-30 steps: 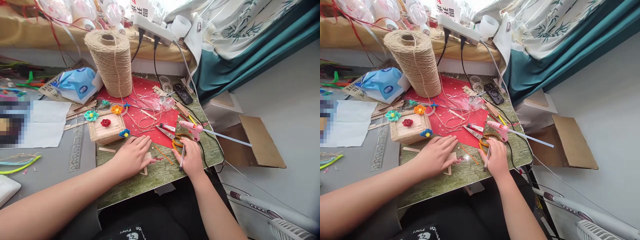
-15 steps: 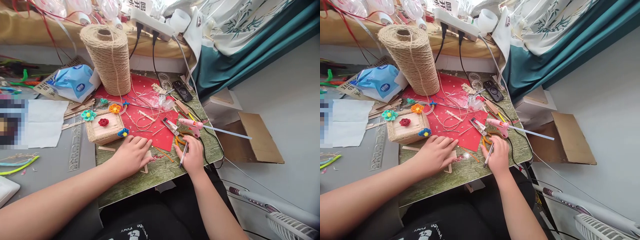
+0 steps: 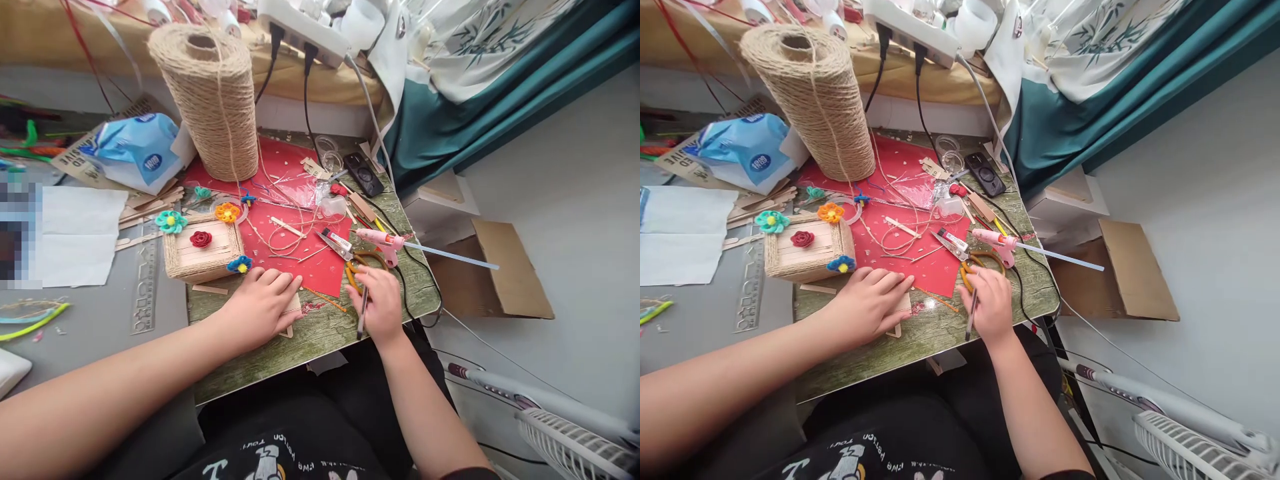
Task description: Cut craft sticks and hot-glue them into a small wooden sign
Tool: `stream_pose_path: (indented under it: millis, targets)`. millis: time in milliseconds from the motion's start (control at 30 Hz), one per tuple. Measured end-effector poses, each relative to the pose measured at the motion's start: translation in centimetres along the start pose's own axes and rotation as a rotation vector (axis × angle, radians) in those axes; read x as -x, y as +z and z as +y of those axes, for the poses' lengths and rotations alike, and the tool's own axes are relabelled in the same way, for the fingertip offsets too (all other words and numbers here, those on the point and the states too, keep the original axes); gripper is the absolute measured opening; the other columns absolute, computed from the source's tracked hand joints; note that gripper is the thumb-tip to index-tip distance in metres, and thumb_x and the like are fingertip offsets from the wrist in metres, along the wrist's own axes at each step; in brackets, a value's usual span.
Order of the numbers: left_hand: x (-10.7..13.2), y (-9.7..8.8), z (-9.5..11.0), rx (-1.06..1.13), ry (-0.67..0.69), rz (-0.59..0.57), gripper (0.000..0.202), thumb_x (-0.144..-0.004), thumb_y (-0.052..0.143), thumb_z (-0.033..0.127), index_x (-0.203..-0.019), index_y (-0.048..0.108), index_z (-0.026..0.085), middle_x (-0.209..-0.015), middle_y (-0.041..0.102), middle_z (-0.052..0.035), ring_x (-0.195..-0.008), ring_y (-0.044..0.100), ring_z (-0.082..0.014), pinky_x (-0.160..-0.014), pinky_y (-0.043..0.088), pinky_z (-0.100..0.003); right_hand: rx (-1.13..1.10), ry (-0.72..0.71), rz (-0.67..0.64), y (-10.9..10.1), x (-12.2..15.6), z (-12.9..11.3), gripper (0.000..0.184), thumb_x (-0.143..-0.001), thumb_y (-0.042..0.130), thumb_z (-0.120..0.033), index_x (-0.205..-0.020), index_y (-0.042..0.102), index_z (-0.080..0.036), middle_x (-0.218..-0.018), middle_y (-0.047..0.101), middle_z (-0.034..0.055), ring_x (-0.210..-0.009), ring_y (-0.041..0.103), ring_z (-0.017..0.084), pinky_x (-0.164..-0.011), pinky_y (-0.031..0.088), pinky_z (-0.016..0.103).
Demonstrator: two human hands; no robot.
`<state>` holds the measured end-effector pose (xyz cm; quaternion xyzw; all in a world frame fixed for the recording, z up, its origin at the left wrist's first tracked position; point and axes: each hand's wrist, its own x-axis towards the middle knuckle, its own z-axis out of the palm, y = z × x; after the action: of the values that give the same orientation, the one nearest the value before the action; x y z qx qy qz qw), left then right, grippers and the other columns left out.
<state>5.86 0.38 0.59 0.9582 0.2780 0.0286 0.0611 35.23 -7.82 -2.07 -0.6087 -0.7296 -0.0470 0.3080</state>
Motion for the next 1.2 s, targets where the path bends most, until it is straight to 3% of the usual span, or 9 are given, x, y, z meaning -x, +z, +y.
stream_pose_path:
  millis: [100, 233, 333, 467, 667, 800, 900, 1067, 1200]
  targets:
    - [0.2, 0.1, -0.4, 0.038, 0.026, 0.014, 0.060, -0.111, 0.035, 0.054, -0.152, 0.054, 0.014, -0.145, 0.062, -0.0142, -0.124, 0.057, -0.0293, -0.104, 0.033, -0.045, -0.136, -0.077, -0.126, -0.4, 0.9, -2.0, 0.024, -0.093, 0.076, -0.022, -0.114, 0.065, -0.026, -0.110, 0.075, 0.0102, -0.102, 0.070, 0.028, -0.090, 0.056, 0.047]
    - [0.2, 0.4, -1.4, 0.066, 0.002, 0.028, 0.059, -0.111, 0.036, 0.052, -0.152, 0.054, 0.013, -0.156, 0.055, -0.0142, -0.140, 0.051, -0.0307, -0.114, 0.032, -0.046, -0.230, 0.052, -0.179, -0.3, 2.1, -3.8, 0.016, -0.096, 0.067, -0.012, -0.104, 0.064, -0.026, -0.100, 0.074, 0.0065, -0.093, 0.069, 0.024, -0.085, 0.057, 0.043]
    - [0.1, 0.7, -1.9, 0.059, -0.018, 0.027, 0.062, -0.111, 0.035, 0.054, -0.151, 0.055, 0.012, -0.163, 0.048, -0.0156, -0.147, 0.047, -0.0329, -0.117, 0.034, -0.047, -0.238, 0.083, -0.198, -0.3, 2.4, -3.5, 0.019, -0.096, 0.061, -0.007, -0.099, 0.063, -0.025, -0.094, 0.073, 0.0044, -0.087, 0.067, 0.022, -0.081, 0.056, 0.040]
    - [0.2, 0.6, -1.7, 0.075, -0.011, 0.017, 0.060, -0.111, 0.036, 0.053, -0.149, 0.058, 0.012, -0.160, 0.052, -0.0152, -0.143, 0.052, -0.0336, -0.114, 0.039, -0.047, -0.211, 0.103, -0.147, -0.8, 2.0, -2.4, 0.017, -0.094, 0.059, -0.008, -0.096, 0.060, -0.025, -0.092, 0.071, 0.0041, -0.087, 0.067, 0.023, -0.082, 0.055, 0.041]
    - [0.6, 0.2, -0.9, 0.090, 0.022, 0.061, 0.054, -0.110, 0.041, 0.049, -0.143, 0.063, 0.012, -0.152, 0.059, -0.0167, -0.132, 0.059, -0.0335, -0.109, 0.043, -0.048, -0.146, 0.222, -0.022, 0.8, -1.2, -1.8, 0.010, -0.095, 0.057, -0.016, -0.095, 0.060, -0.026, -0.094, 0.069, 0.0050, -0.087, 0.066, 0.023, -0.083, 0.054, 0.040]
    - [0.8, 0.4, -0.9, 0.096, 0.034, 0.092, 0.049, -0.109, 0.045, 0.048, -0.141, 0.064, 0.015, -0.150, 0.060, -0.0158, -0.128, 0.061, -0.0331, -0.108, 0.043, -0.048, -0.147, 0.183, -0.032, 3.3, -4.4, -1.5, 0.010, -0.096, 0.056, -0.018, -0.092, 0.061, -0.025, -0.090, 0.069, 0.0048, -0.087, 0.065, 0.024, -0.086, 0.054, 0.041]
    - [0.8, 0.5, -1.1, 0.107, 0.041, 0.109, 0.048, -0.110, 0.044, 0.046, -0.140, 0.064, 0.015, -0.148, 0.061, -0.0165, -0.128, 0.060, -0.0332, -0.107, 0.043, -0.047, -0.146, 0.145, -0.037, 3.4, -5.5, -1.2, 0.007, -0.098, 0.057, -0.020, -0.095, 0.062, -0.025, -0.101, 0.073, 0.0065, -0.098, 0.067, 0.025, -0.094, 0.054, 0.043]
    - [0.6, 0.4, -1.2, 0.126, 0.062, 0.126, 0.046, -0.111, 0.042, 0.044, -0.136, 0.065, 0.013, -0.138, 0.064, -0.0164, -0.125, 0.060, -0.0316, -0.105, 0.045, -0.044, -0.171, 0.162, 0.004, 0.9, -2.6, -2.2, 0.003, -0.098, 0.065, -0.027, -0.099, 0.062, -0.025, -0.110, 0.075, 0.0092, -0.107, 0.068, 0.028, -0.101, 0.054, 0.050]
    - [0.5, 0.2, -0.9, 0.102, 0.061, 0.118, 0.045, -0.111, 0.042, 0.044, -0.130, 0.067, 0.012, -0.124, 0.068, -0.0150, -0.112, 0.062, -0.0284, -0.098, 0.046, -0.041, -0.636, 0.429, -0.045, 1.5, -0.2, -4.9, 0.010, -0.105, 0.057, -0.036, -0.108, 0.058, -0.027, -0.120, 0.074, 0.0106, -0.109, 0.073, 0.025, -0.098, 0.059, 0.049]
